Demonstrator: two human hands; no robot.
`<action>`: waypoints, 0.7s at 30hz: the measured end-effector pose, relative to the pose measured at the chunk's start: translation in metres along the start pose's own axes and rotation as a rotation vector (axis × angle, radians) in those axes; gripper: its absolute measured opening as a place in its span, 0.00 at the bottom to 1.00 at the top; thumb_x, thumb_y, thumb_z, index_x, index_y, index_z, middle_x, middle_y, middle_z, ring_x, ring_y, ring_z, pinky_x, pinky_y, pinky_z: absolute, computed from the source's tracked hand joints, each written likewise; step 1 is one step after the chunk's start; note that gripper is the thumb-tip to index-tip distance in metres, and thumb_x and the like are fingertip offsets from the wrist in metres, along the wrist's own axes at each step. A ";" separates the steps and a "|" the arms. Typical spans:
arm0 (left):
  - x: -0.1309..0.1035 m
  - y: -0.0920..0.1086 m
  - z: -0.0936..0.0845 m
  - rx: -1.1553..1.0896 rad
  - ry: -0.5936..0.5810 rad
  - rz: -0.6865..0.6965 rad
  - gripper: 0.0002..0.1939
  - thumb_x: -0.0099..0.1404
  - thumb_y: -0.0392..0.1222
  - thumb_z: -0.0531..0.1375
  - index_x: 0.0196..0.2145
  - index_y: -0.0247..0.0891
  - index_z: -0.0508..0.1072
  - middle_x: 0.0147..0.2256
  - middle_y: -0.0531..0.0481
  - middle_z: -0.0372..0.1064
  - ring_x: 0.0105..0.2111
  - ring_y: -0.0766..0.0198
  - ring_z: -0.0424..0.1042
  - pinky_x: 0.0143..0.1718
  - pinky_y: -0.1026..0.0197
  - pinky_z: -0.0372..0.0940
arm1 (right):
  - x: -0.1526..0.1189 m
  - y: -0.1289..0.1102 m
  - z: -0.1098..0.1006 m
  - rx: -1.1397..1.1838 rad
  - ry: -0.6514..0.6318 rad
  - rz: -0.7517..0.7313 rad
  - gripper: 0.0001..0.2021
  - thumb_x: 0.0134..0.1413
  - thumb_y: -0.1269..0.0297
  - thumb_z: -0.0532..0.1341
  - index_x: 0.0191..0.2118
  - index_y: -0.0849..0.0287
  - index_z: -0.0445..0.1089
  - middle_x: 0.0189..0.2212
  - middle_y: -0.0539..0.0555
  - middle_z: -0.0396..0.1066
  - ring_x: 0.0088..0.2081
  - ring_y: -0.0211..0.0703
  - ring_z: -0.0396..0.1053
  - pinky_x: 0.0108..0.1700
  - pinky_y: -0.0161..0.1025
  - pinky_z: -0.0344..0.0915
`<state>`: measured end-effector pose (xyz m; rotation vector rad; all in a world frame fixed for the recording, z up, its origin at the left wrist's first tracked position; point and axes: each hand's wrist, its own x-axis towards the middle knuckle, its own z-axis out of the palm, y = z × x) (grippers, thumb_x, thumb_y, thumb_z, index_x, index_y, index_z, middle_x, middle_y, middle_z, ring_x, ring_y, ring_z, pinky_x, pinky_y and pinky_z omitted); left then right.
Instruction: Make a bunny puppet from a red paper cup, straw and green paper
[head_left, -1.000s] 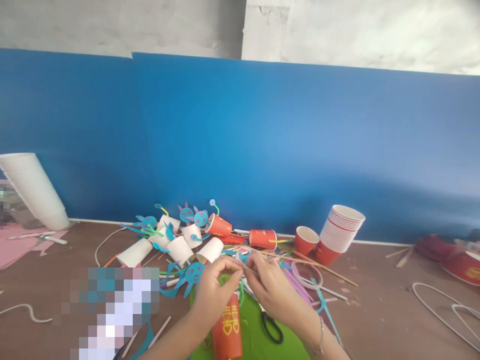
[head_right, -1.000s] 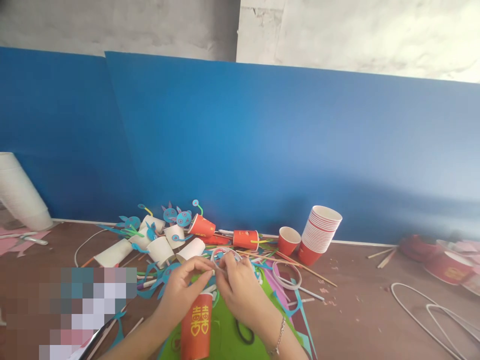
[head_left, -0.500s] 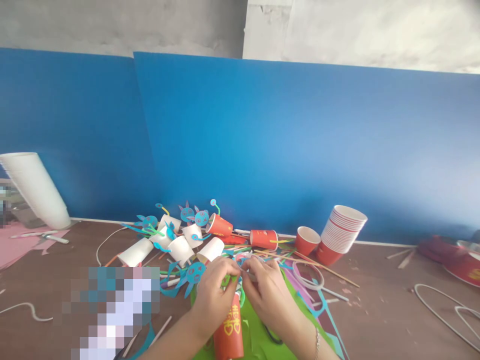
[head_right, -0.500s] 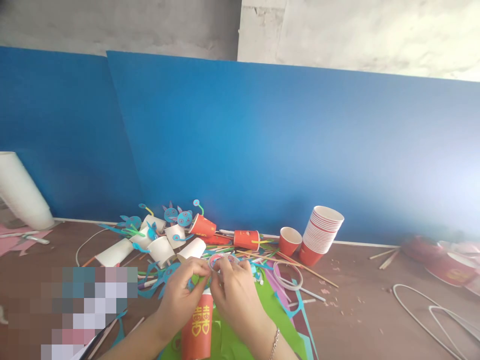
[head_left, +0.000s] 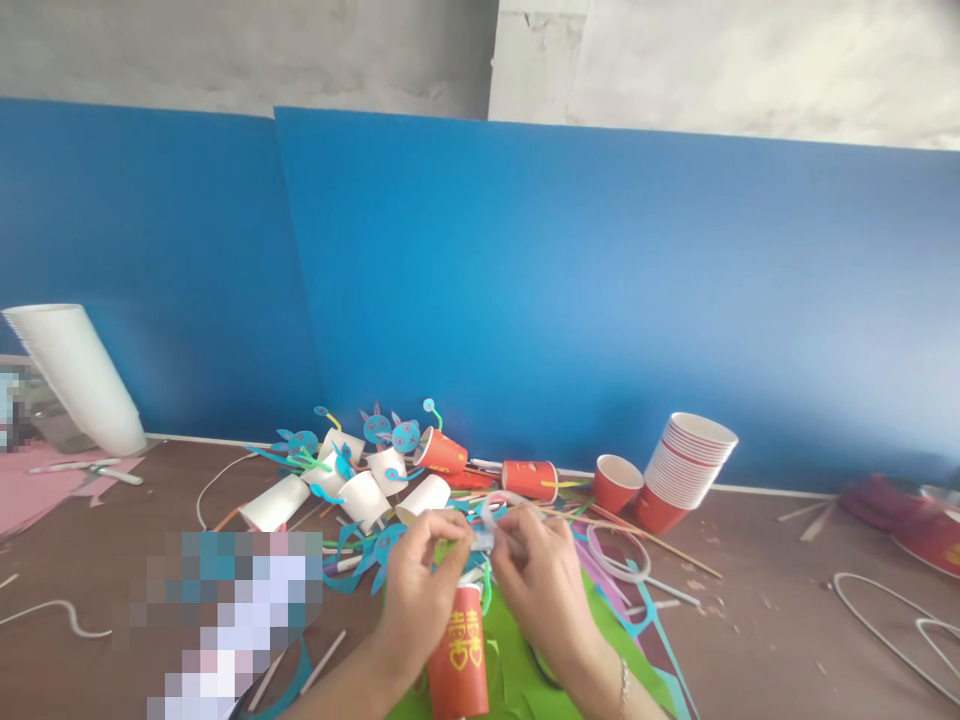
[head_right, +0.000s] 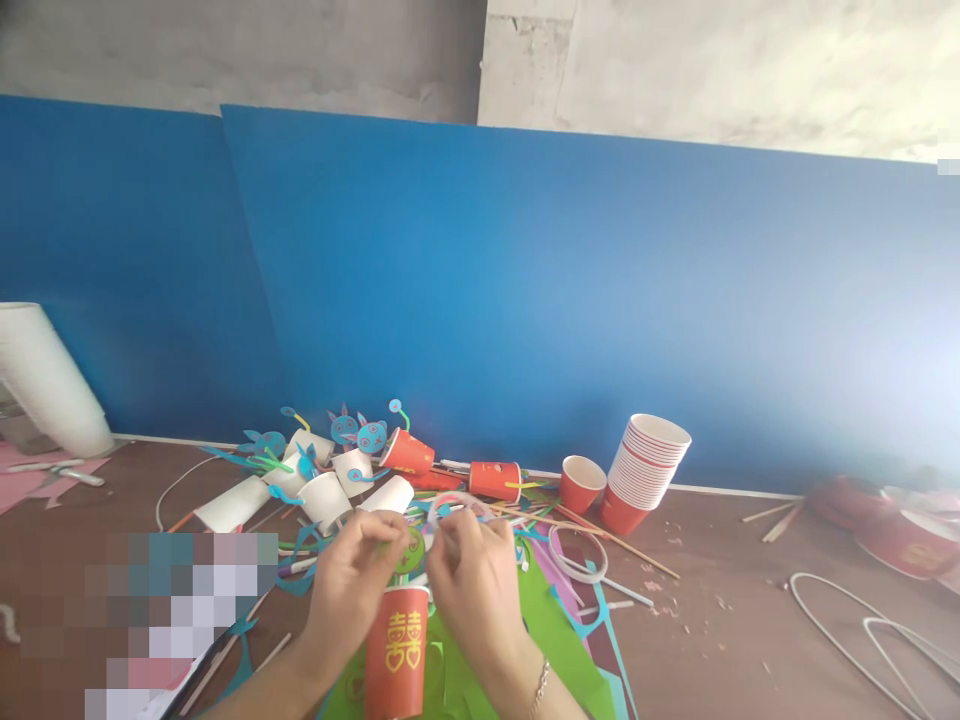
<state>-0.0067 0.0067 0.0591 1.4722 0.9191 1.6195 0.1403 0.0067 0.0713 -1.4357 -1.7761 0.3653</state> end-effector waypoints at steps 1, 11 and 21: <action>0.004 0.001 0.000 -0.075 0.049 -0.116 0.07 0.58 0.40 0.61 0.26 0.39 0.66 0.29 0.52 0.69 0.29 0.65 0.68 0.30 0.64 0.63 | 0.003 0.005 -0.004 -0.182 0.031 -0.043 0.05 0.54 0.67 0.52 0.31 0.59 0.64 0.21 0.51 0.69 0.27 0.43 0.66 0.37 0.40 0.55; 0.017 -0.016 0.002 -0.482 0.010 -0.663 0.14 0.44 0.44 0.71 0.25 0.33 0.74 0.27 0.48 0.73 0.29 0.67 0.69 0.34 0.68 0.63 | 0.014 0.034 -0.021 -0.738 -0.313 0.168 0.07 0.50 0.76 0.56 0.31 0.64 0.72 0.35 0.65 0.76 0.42 0.59 0.71 0.41 0.46 0.56; 0.013 -0.013 0.006 -0.565 0.015 -0.748 0.13 0.42 0.41 0.73 0.24 0.33 0.76 0.29 0.47 0.73 0.32 0.64 0.72 0.37 0.66 0.64 | 0.012 0.021 0.012 0.350 -0.193 0.159 0.09 0.51 0.60 0.59 0.26 0.60 0.68 0.28 0.52 0.70 0.33 0.44 0.67 0.38 0.37 0.61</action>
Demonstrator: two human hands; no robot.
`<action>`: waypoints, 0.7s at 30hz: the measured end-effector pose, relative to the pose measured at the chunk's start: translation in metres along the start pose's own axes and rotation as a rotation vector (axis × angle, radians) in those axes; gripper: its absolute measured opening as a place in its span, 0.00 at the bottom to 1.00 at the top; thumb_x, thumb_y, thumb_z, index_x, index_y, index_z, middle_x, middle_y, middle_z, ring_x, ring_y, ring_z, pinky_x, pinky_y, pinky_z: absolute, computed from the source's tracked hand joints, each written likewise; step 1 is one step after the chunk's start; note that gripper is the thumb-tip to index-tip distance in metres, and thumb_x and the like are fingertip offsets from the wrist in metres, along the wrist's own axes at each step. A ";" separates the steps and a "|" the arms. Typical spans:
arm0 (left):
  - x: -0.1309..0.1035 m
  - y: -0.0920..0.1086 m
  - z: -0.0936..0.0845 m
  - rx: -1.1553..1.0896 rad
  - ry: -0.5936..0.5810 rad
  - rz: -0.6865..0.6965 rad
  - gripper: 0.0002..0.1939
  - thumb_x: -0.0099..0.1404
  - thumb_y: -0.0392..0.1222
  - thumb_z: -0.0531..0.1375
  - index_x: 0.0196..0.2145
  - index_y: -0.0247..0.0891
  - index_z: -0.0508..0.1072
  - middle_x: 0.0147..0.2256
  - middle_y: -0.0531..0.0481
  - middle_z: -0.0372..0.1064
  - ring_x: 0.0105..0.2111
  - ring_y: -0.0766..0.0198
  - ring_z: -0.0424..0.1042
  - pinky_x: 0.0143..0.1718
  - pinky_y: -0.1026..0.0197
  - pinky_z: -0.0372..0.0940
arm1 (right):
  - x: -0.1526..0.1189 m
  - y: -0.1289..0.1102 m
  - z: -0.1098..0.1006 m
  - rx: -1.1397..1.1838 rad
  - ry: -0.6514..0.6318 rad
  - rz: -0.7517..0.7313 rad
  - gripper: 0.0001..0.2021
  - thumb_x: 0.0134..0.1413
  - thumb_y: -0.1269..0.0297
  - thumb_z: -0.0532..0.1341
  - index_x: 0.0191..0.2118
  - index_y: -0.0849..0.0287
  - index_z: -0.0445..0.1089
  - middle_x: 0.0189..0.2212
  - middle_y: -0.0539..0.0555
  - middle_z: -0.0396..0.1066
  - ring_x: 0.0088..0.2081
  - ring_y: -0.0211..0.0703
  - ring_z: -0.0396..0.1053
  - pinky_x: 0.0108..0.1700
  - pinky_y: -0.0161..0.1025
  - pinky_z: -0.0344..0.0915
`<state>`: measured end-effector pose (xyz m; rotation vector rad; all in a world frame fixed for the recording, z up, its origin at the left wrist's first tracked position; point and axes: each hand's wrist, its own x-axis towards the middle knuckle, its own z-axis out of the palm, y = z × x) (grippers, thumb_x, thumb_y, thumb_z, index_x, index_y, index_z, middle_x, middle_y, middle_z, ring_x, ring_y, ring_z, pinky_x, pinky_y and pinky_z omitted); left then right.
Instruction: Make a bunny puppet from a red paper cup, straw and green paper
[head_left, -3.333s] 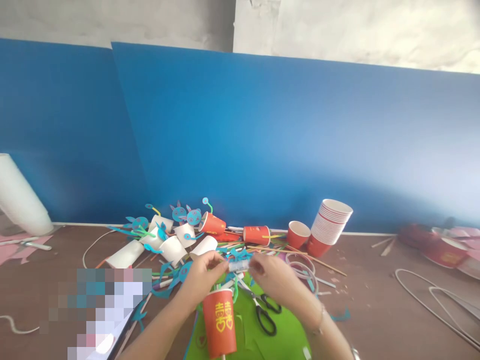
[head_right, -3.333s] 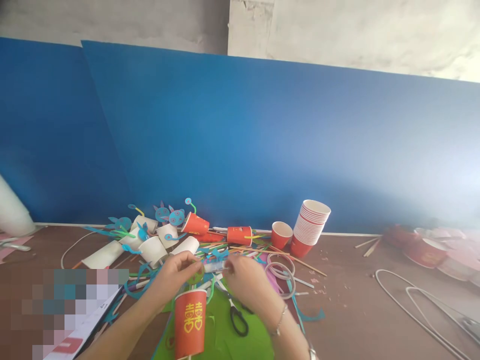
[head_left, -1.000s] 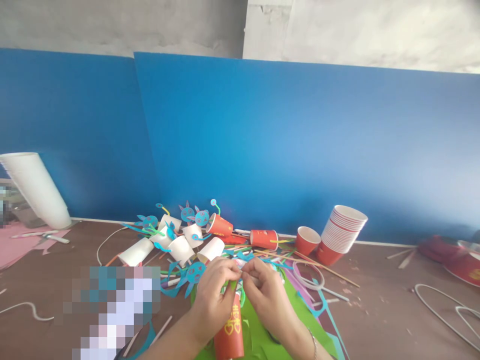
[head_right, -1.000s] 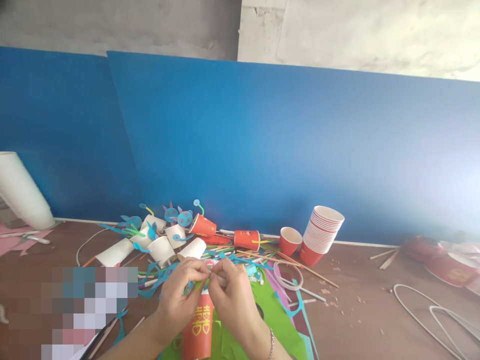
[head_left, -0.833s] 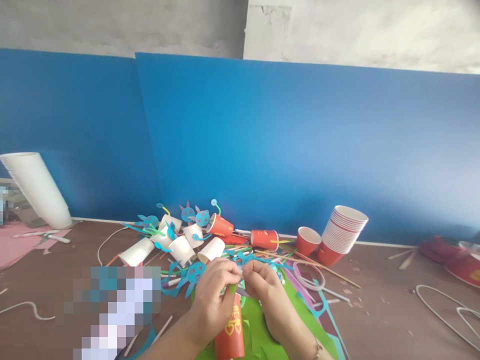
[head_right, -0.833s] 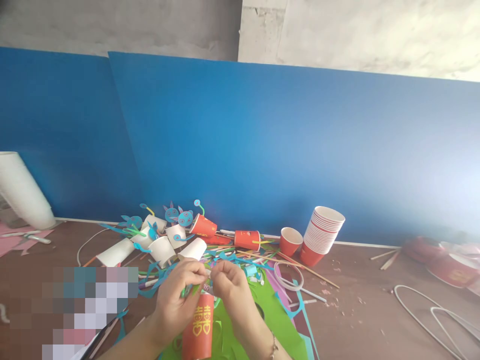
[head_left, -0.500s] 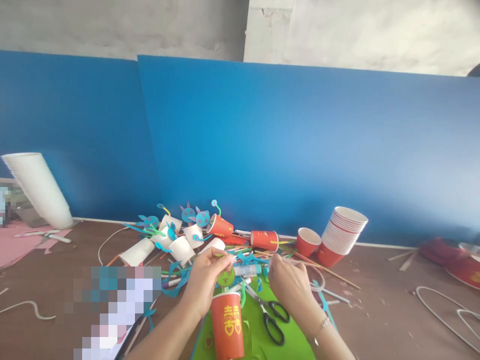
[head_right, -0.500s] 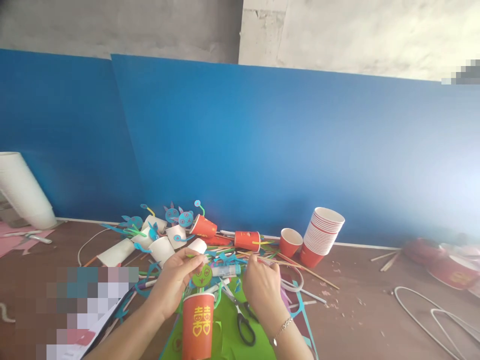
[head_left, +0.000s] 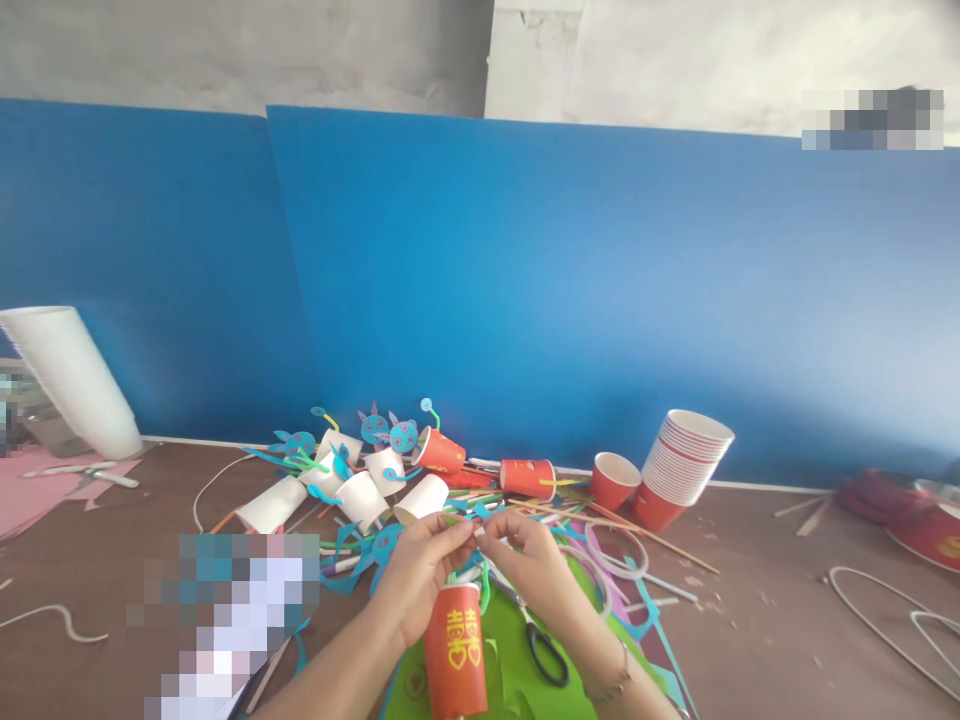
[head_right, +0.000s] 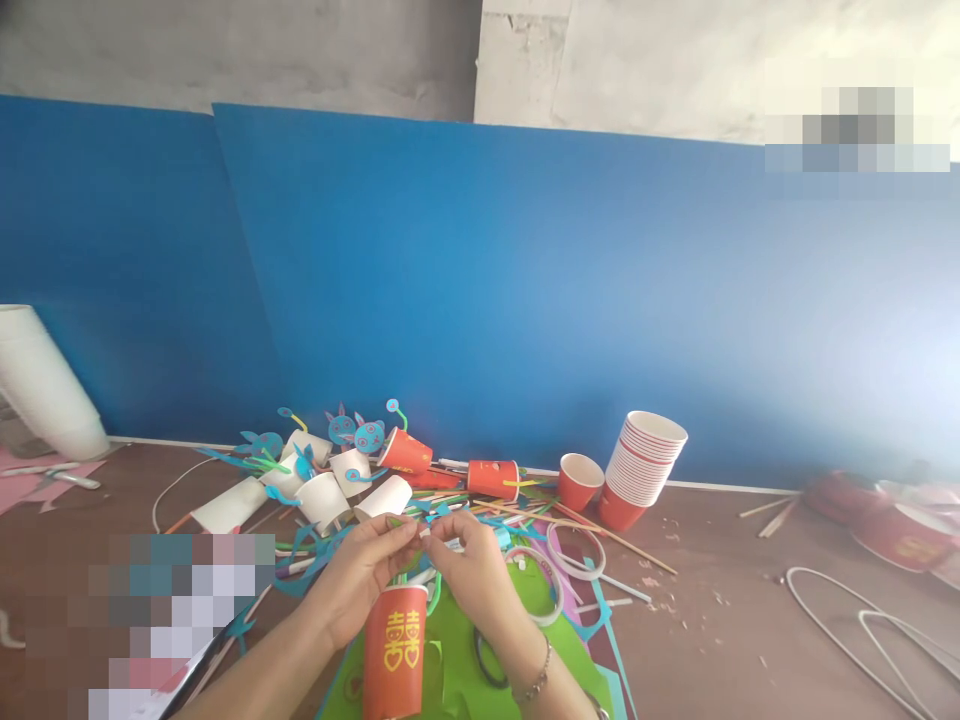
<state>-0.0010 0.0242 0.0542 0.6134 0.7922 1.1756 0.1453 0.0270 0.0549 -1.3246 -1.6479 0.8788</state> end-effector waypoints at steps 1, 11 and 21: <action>-0.001 0.000 0.001 0.004 -0.009 -0.011 0.14 0.42 0.42 0.73 0.25 0.33 0.76 0.29 0.47 0.74 0.33 0.64 0.72 0.38 0.66 0.64 | -0.001 -0.001 0.000 0.004 0.001 -0.023 0.09 0.52 0.61 0.58 0.26 0.59 0.67 0.28 0.52 0.70 0.34 0.44 0.67 0.38 0.37 0.61; 0.006 0.007 -0.007 0.341 0.065 0.151 0.15 0.48 0.50 0.68 0.19 0.34 0.74 0.21 0.52 0.66 0.27 0.66 0.64 0.31 0.64 0.59 | -0.018 -0.022 0.000 -0.164 0.036 -0.227 0.06 0.51 0.71 0.57 0.25 0.57 0.65 0.33 0.54 0.68 0.38 0.45 0.67 0.43 0.40 0.60; 0.004 0.000 -0.008 0.424 -0.019 0.111 0.14 0.51 0.50 0.66 0.21 0.34 0.76 0.23 0.51 0.66 0.25 0.67 0.60 0.27 0.64 0.53 | -0.012 -0.014 0.003 -0.066 -0.022 -0.107 0.06 0.50 0.69 0.60 0.24 0.58 0.67 0.31 0.52 0.68 0.37 0.43 0.67 0.42 0.38 0.61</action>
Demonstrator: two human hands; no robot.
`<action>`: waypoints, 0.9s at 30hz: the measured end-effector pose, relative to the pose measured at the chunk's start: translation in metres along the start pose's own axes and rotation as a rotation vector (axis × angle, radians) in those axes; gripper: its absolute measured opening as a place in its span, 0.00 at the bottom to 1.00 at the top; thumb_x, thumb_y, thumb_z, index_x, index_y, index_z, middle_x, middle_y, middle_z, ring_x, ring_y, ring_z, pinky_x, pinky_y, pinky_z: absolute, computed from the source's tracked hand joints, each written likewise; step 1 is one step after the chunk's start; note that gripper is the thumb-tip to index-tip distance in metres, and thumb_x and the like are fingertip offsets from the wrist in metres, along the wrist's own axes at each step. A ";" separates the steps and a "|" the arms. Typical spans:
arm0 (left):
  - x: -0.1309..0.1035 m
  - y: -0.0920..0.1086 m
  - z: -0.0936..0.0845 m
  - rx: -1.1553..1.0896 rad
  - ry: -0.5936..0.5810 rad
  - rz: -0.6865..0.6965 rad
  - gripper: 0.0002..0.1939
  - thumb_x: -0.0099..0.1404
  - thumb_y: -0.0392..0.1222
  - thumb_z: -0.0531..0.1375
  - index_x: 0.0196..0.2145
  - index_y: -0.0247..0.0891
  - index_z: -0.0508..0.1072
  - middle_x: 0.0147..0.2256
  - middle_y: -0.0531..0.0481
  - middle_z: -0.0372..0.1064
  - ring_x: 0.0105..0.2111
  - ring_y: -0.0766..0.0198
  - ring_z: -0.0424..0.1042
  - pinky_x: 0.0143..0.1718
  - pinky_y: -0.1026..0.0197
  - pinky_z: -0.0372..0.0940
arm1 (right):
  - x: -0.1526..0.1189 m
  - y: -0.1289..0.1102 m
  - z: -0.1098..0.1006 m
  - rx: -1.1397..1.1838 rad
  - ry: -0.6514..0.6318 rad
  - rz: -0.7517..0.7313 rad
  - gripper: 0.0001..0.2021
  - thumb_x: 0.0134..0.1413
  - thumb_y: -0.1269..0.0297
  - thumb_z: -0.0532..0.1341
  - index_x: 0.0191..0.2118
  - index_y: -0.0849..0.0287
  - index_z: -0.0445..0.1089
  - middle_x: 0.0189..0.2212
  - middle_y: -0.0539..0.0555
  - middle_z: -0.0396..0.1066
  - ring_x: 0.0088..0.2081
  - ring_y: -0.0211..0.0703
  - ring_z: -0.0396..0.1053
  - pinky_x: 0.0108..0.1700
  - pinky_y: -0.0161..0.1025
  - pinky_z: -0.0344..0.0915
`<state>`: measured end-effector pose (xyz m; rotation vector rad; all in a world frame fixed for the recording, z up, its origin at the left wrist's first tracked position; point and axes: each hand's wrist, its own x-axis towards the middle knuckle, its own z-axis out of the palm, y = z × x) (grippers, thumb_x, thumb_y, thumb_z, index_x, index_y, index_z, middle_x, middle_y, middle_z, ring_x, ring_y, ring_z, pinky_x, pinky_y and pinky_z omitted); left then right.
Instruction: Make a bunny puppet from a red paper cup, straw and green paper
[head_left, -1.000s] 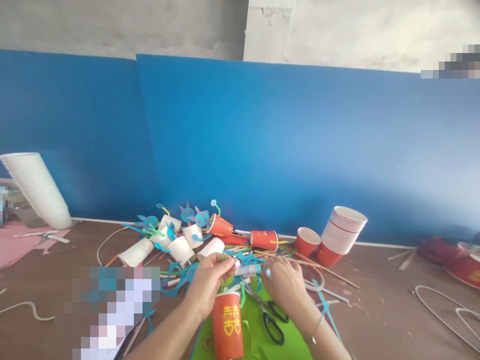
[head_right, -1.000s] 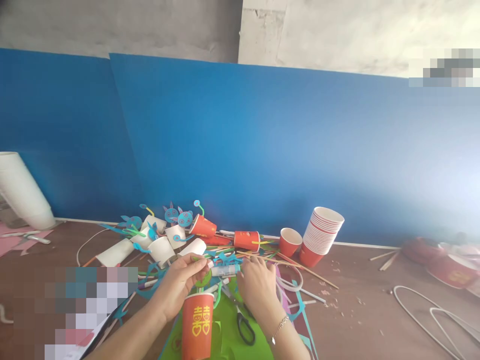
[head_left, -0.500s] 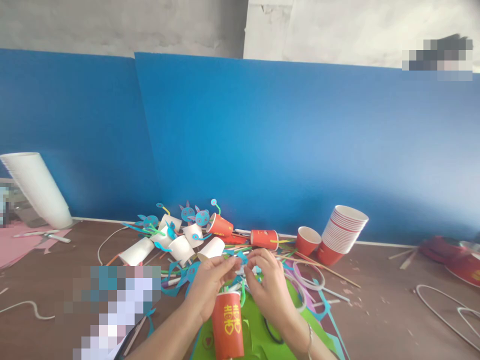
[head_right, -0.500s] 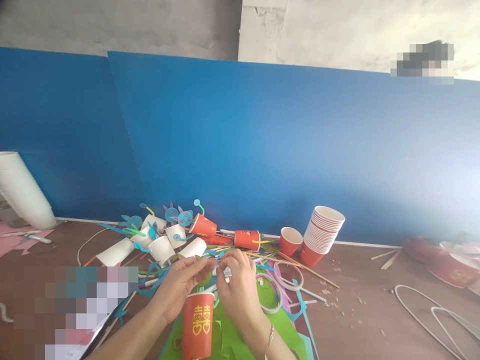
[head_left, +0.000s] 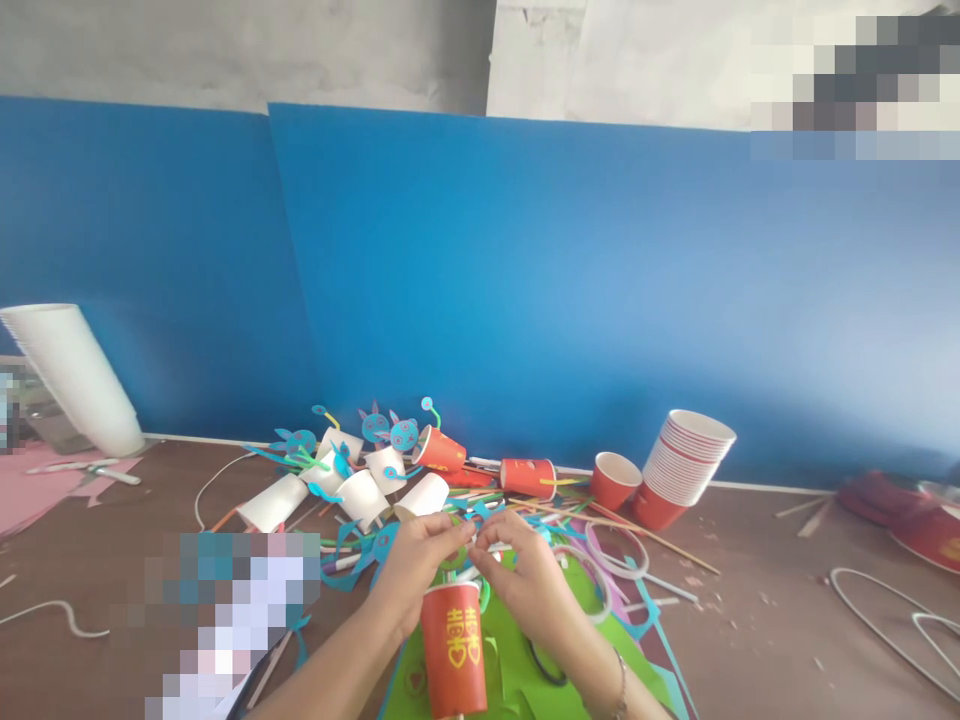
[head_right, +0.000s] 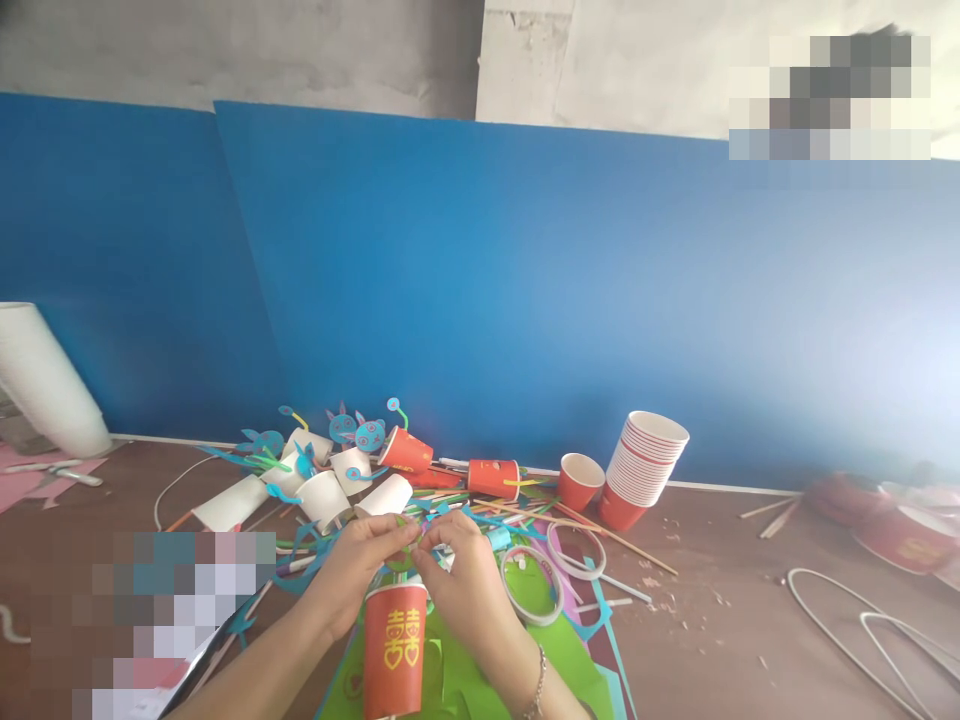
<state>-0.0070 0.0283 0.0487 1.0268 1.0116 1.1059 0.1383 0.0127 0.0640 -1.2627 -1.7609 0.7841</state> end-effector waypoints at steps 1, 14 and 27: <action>0.000 0.000 0.000 0.003 -0.001 0.002 0.14 0.51 0.49 0.66 0.21 0.34 0.75 0.23 0.51 0.66 0.25 0.67 0.60 0.28 0.64 0.53 | 0.000 0.000 0.000 -0.001 -0.002 0.006 0.07 0.50 0.69 0.60 0.24 0.58 0.67 0.31 0.52 0.68 0.37 0.43 0.67 0.42 0.38 0.61; -0.003 0.004 0.003 -0.041 -0.035 -0.024 0.14 0.49 0.48 0.67 0.18 0.35 0.74 0.20 0.54 0.63 0.22 0.69 0.58 0.27 0.64 0.53 | 0.001 0.004 0.003 -0.023 0.017 0.116 0.10 0.49 0.63 0.60 0.21 0.58 0.66 0.26 0.51 0.68 0.32 0.44 0.67 0.39 0.38 0.61; -0.006 0.004 0.004 -0.023 -0.022 -0.043 0.15 0.48 0.51 0.68 0.21 0.34 0.76 0.24 0.48 0.69 0.27 0.62 0.66 0.31 0.61 0.58 | 0.001 0.001 0.002 -0.068 0.040 0.075 0.07 0.50 0.62 0.61 0.32 0.59 0.73 0.32 0.54 0.72 0.34 0.44 0.68 0.38 0.38 0.62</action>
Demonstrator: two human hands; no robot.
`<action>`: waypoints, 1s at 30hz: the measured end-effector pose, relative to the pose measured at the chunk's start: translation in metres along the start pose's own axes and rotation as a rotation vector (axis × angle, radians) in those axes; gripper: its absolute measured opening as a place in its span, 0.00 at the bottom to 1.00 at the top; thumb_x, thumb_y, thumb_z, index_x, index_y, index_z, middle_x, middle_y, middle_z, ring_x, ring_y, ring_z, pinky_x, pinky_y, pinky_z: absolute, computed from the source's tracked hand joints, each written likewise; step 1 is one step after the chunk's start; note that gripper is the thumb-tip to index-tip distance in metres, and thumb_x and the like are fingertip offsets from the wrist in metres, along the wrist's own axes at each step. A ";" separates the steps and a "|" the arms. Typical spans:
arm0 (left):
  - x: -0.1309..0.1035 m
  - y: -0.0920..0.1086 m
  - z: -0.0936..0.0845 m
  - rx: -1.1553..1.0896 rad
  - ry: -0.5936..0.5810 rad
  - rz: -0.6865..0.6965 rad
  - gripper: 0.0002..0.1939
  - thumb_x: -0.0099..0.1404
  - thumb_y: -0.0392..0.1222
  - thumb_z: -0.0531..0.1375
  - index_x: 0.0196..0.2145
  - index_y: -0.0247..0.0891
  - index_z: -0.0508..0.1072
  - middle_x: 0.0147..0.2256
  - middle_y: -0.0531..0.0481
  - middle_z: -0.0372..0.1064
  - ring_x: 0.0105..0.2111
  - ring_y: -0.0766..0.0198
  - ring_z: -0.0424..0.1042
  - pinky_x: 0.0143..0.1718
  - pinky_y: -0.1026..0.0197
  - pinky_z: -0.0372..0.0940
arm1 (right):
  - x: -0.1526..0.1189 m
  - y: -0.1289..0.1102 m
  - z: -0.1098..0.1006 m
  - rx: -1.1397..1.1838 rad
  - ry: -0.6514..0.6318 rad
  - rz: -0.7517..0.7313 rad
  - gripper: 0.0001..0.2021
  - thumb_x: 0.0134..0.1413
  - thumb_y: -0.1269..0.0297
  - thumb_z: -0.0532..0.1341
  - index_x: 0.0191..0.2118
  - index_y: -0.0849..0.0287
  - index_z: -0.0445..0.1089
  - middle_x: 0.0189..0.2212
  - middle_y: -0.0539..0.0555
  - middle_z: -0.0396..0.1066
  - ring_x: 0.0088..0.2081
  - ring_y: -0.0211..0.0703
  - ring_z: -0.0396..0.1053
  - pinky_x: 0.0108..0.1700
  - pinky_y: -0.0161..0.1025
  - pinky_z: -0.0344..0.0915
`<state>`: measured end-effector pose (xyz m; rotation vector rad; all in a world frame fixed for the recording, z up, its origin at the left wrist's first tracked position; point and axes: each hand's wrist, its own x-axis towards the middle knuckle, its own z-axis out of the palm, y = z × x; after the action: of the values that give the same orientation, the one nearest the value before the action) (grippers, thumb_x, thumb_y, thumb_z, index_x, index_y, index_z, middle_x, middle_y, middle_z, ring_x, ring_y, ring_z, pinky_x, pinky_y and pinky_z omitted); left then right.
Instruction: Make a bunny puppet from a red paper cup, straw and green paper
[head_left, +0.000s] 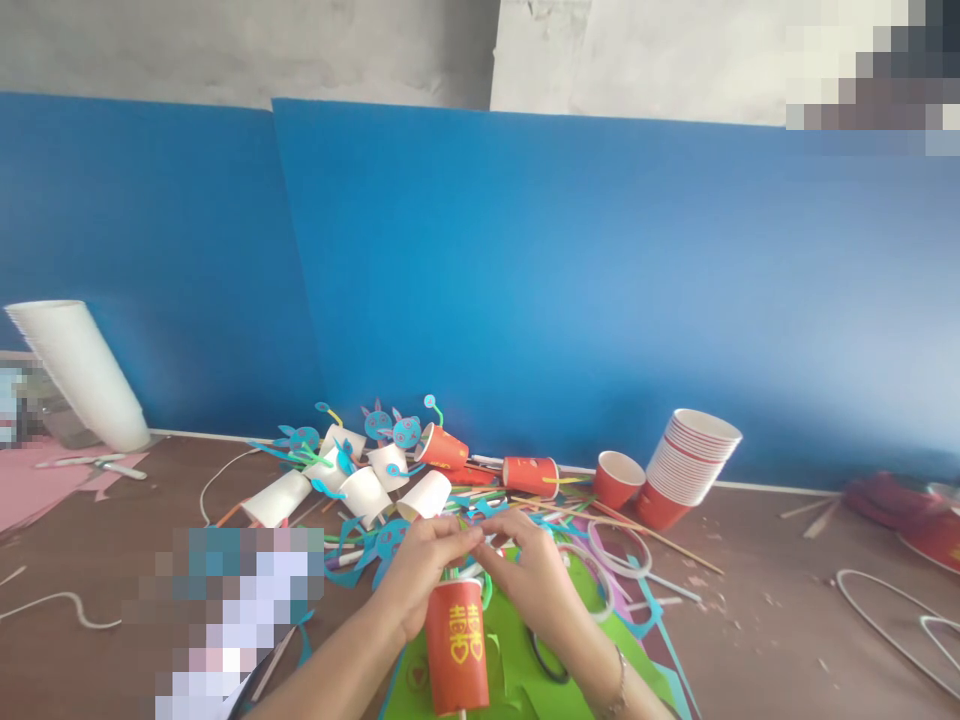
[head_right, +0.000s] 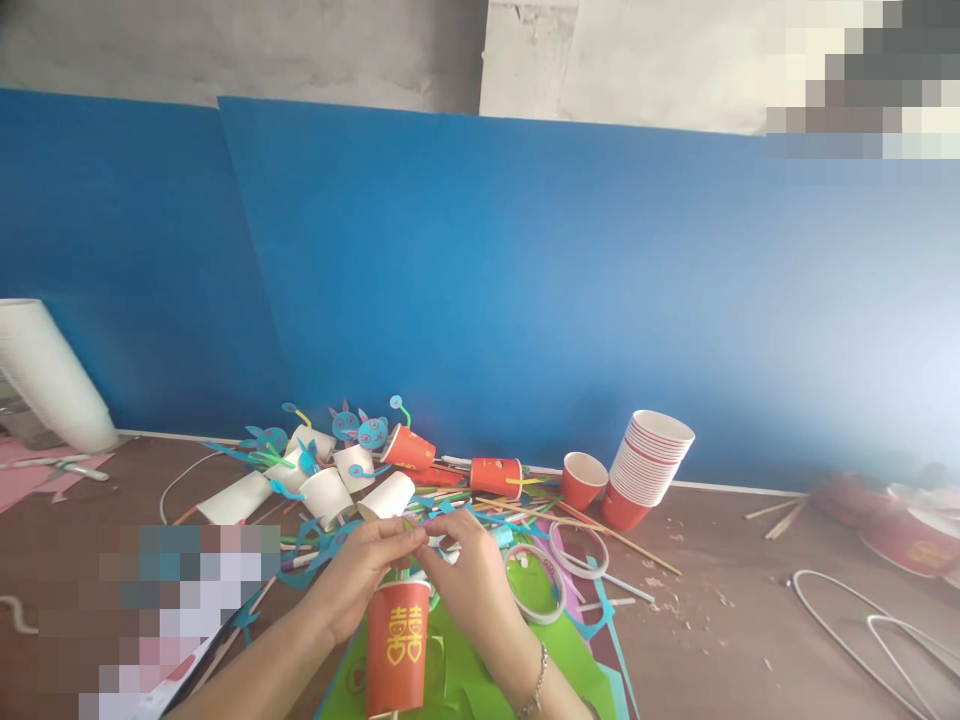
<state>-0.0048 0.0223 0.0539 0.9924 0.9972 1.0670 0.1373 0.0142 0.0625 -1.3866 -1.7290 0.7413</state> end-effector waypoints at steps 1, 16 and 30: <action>0.000 0.001 0.000 0.001 -0.004 0.002 0.15 0.49 0.50 0.67 0.22 0.34 0.76 0.25 0.48 0.69 0.28 0.62 0.66 0.32 0.61 0.58 | 0.000 0.000 0.000 0.017 -0.006 -0.010 0.07 0.51 0.63 0.60 0.28 0.59 0.72 0.30 0.53 0.71 0.34 0.44 0.68 0.38 0.38 0.62; 0.005 0.006 -0.006 0.194 -0.068 0.153 0.14 0.54 0.50 0.64 0.21 0.37 0.70 0.25 0.53 0.64 0.27 0.65 0.61 0.29 0.65 0.55 | 0.004 0.003 -0.009 0.125 -0.027 -0.053 0.09 0.49 0.63 0.60 0.22 0.59 0.67 0.24 0.49 0.68 0.30 0.40 0.65 0.35 0.36 0.61; 0.008 0.001 -0.006 0.451 0.207 0.496 0.10 0.56 0.44 0.61 0.20 0.39 0.70 0.30 0.49 0.66 0.35 0.58 0.66 0.36 0.61 0.58 | -0.006 -0.009 -0.006 -0.078 0.078 -0.082 0.10 0.56 0.63 0.55 0.27 0.57 0.68 0.24 0.51 0.71 0.27 0.42 0.66 0.31 0.36 0.59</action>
<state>-0.0088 0.0307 0.0519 1.5774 1.2260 1.4045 0.1382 0.0065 0.0719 -1.3696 -1.7589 0.5723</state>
